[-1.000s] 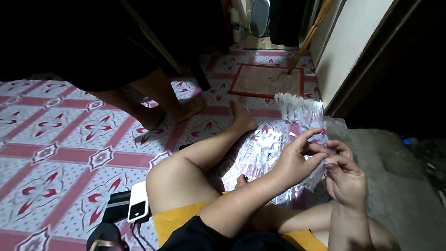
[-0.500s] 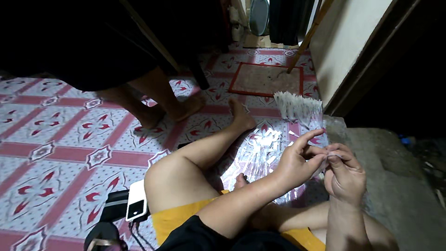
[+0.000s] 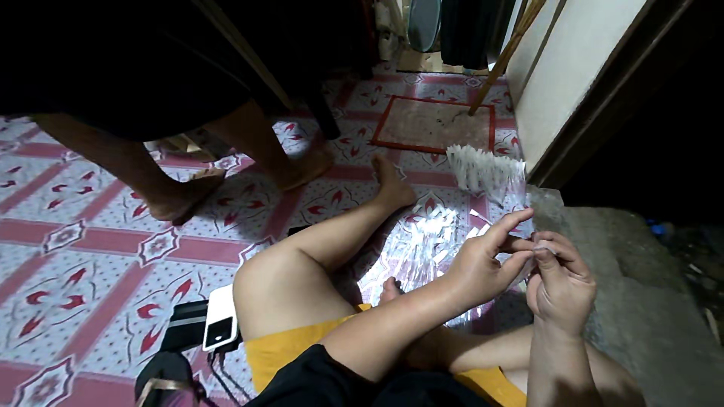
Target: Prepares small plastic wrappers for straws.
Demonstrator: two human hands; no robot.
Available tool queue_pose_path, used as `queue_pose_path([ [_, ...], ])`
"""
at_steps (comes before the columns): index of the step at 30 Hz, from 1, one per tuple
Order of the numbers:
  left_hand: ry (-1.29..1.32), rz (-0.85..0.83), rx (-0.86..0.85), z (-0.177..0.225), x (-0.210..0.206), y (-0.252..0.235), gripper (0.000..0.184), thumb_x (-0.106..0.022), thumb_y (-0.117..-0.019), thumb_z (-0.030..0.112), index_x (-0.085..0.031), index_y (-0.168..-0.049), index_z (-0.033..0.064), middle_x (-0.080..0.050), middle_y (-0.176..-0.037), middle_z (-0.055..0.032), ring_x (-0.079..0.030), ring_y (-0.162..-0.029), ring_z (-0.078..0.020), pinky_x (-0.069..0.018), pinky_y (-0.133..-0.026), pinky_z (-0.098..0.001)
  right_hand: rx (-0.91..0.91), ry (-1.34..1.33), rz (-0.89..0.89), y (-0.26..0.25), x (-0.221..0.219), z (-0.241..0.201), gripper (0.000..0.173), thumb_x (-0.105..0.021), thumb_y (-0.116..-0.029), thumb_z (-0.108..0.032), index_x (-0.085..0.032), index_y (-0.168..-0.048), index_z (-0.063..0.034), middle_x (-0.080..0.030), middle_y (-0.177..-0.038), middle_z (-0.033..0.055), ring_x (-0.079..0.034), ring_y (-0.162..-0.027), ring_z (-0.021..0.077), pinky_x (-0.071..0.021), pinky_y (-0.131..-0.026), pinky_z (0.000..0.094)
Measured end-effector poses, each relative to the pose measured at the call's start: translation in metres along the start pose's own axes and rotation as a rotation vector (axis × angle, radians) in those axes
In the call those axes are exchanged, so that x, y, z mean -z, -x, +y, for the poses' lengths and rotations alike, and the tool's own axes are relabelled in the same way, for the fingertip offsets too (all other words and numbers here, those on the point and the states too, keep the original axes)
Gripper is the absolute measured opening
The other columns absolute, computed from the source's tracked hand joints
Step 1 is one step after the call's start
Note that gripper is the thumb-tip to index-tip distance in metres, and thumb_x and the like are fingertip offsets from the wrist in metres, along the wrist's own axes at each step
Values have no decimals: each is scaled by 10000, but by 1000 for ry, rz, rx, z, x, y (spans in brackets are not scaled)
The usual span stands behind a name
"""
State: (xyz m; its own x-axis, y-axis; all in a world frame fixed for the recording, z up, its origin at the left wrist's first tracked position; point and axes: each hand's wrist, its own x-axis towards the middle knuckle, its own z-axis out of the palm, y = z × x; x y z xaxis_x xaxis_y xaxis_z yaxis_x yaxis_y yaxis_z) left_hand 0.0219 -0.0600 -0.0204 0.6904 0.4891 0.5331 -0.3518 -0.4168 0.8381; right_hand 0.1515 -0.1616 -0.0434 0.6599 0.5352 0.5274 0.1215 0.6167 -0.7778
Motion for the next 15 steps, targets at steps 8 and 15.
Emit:
queue_pose_path([
  [8, -222, -84, -53, -1, 15, 3, 559, -697, -989, 192, -485, -1501, 120, -728, -1197, 16, -712, -1072, -113, -612, -976, -353, -190, -21, -33, 1, 3, 0, 221, -654, -975, -53, -643, -1179, 33, -681, -1160, 165, -681, -1029, 252, -596, -899, 400],
  [15, -75, 3, 14, -25, 6, 10, 571, -728, -961, 143, -466, -1468, 103, -749, -1115, -28, -739, -1002, -159, -622, -950, -376, -107, 82, -39, 2, 10, 10, 134, -757, -880, 6, -731, -1009, 26, -684, -1145, 178, -678, -1056, 288, -611, -891, 392],
])
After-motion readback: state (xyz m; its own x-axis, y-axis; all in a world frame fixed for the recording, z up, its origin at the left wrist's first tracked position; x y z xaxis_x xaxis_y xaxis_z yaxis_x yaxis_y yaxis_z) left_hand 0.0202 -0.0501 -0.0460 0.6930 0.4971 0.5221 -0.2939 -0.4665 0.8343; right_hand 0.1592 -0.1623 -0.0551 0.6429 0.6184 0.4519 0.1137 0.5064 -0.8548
